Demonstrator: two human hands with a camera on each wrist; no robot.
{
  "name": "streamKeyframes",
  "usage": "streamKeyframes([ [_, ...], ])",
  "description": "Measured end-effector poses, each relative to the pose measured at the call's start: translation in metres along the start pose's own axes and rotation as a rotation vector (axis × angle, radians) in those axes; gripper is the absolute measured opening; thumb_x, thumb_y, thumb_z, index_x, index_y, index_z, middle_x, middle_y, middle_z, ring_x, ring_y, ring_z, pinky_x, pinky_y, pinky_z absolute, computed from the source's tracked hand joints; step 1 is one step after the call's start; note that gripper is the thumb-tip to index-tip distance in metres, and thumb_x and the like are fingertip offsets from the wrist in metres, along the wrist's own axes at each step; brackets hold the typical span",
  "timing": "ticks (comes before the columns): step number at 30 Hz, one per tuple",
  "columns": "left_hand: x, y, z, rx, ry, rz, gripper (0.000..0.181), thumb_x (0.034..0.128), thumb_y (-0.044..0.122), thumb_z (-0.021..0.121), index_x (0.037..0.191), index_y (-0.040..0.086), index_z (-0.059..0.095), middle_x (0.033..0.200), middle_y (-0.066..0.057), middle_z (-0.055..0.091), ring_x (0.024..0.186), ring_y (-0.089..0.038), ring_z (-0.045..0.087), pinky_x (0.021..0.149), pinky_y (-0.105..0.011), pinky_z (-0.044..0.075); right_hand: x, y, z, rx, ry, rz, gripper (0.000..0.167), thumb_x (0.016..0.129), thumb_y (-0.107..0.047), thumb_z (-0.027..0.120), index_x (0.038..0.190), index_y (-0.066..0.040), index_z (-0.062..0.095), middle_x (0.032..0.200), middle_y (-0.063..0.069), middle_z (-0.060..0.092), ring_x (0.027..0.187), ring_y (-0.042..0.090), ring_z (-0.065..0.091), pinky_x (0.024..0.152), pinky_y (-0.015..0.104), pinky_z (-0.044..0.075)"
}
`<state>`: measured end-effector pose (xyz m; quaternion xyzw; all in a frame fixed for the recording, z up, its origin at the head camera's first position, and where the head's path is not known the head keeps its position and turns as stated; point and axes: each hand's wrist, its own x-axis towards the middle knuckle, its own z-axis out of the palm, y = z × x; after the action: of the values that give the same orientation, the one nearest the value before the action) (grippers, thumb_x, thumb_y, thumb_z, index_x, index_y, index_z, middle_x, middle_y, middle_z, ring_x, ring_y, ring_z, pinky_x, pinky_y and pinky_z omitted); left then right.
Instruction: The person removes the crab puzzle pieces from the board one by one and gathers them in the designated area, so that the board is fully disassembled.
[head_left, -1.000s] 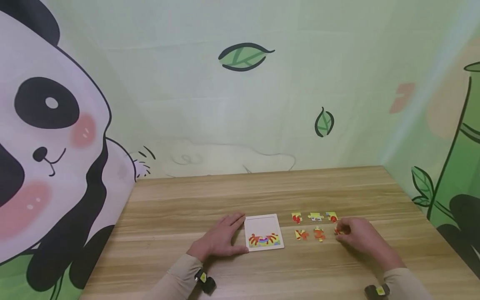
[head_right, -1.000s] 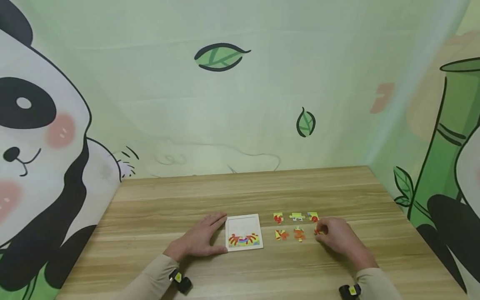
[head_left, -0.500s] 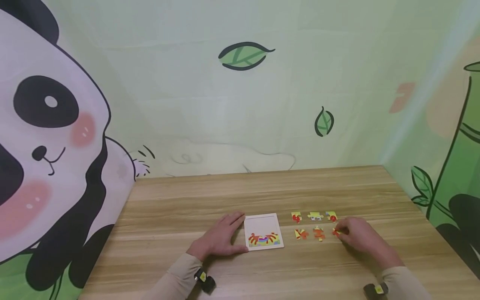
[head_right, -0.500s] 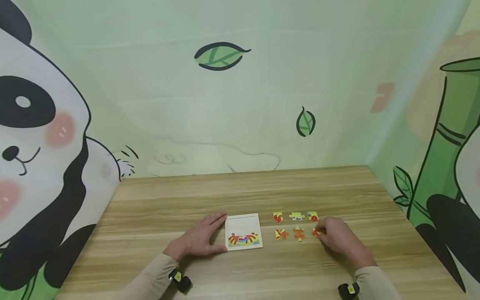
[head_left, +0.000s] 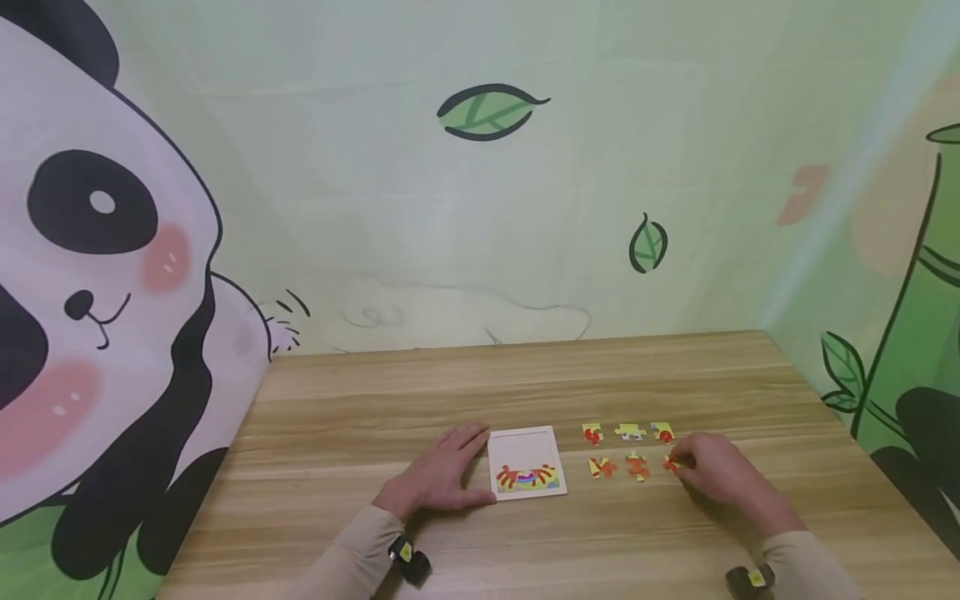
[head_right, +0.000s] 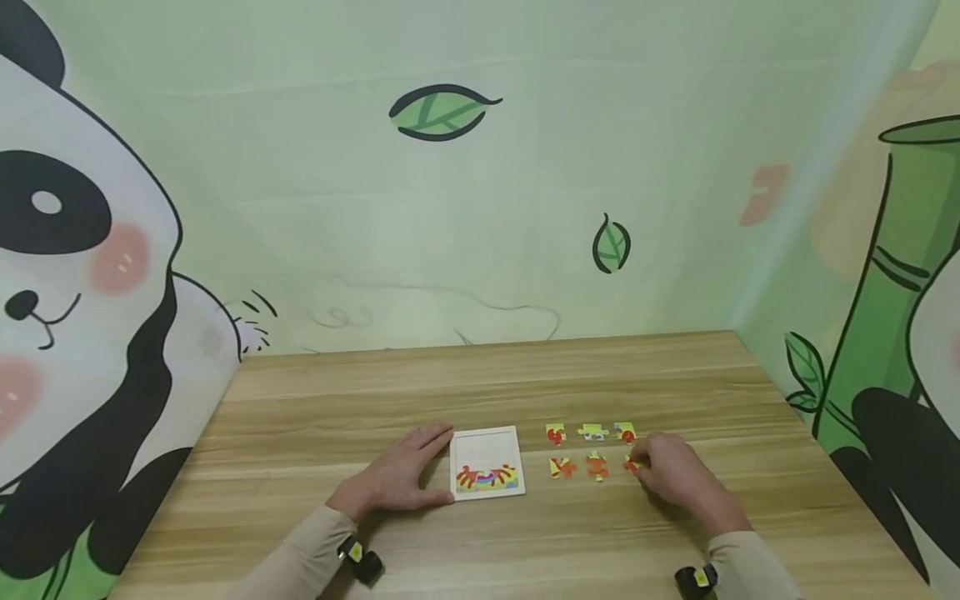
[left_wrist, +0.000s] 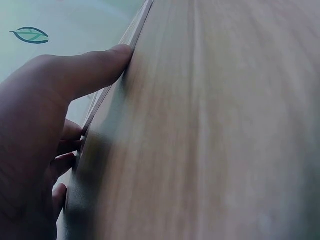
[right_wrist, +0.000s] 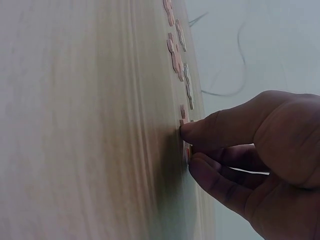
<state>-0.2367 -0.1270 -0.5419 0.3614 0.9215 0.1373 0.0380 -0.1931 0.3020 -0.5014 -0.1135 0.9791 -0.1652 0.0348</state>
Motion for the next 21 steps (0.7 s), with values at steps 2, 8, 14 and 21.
streamKeyframes([
  [2, -0.0001, 0.0002, -0.0008, 0.006, -0.003, -0.002, 0.099, 0.0823, 0.069, 0.059, 0.152, 0.004, 0.03, 0.158, -0.01, 0.03, 0.146, -0.024, 0.027, 0.123, -0.045, 0.019, 0.0001, 0.0002, 0.0002, -0.001, 0.006, -0.006, 0.014, 0.075, -0.003, 0.074, 0.09, -0.003, 0.074, 0.089, 0.008, 0.07, 0.08, 0.021, 0.064, 0.072, 0.044, 0.056],
  [8, -0.0001, 0.0013, -0.0021, 0.017, -0.015, -0.015, 0.099, 0.0821, 0.07, 0.058, 0.152, 0.005, 0.03, 0.159, -0.009, 0.029, 0.147, -0.023, 0.026, 0.123, -0.043, 0.018, 0.0003, 0.0006, 0.0007, 0.009, 0.009, -0.006, 0.014, 0.075, -0.003, 0.075, 0.089, -0.005, 0.073, 0.089, 0.007, 0.07, 0.08, 0.021, 0.064, 0.073, 0.044, 0.056],
  [14, -0.0003, 0.0011, -0.0013, 0.004, -0.014, -0.015, 0.099, 0.0823, 0.069, 0.059, 0.152, 0.005, 0.03, 0.159, -0.01, 0.029, 0.147, -0.024, 0.026, 0.123, -0.043, 0.019, -0.0011, -0.0003, -0.001, -0.006, 0.019, -0.012, 0.014, 0.076, -0.004, 0.074, 0.09, -0.004, 0.073, 0.089, 0.007, 0.07, 0.081, 0.022, 0.063, 0.072, 0.045, 0.055],
  [21, 0.0002, 0.0015, -0.0018, 0.0, -0.021, -0.02, 0.099, 0.0826, 0.069, 0.058, 0.152, 0.005, 0.03, 0.159, -0.01, 0.029, 0.147, -0.024, 0.026, 0.123, -0.044, 0.019, 0.0011, -0.0029, -0.001, 0.016, 0.035, -0.007, 0.014, 0.077, -0.007, 0.075, 0.091, -0.006, 0.073, 0.081, 0.0, 0.063, 0.074, 0.014, 0.054, 0.064, 0.033, 0.049],
])
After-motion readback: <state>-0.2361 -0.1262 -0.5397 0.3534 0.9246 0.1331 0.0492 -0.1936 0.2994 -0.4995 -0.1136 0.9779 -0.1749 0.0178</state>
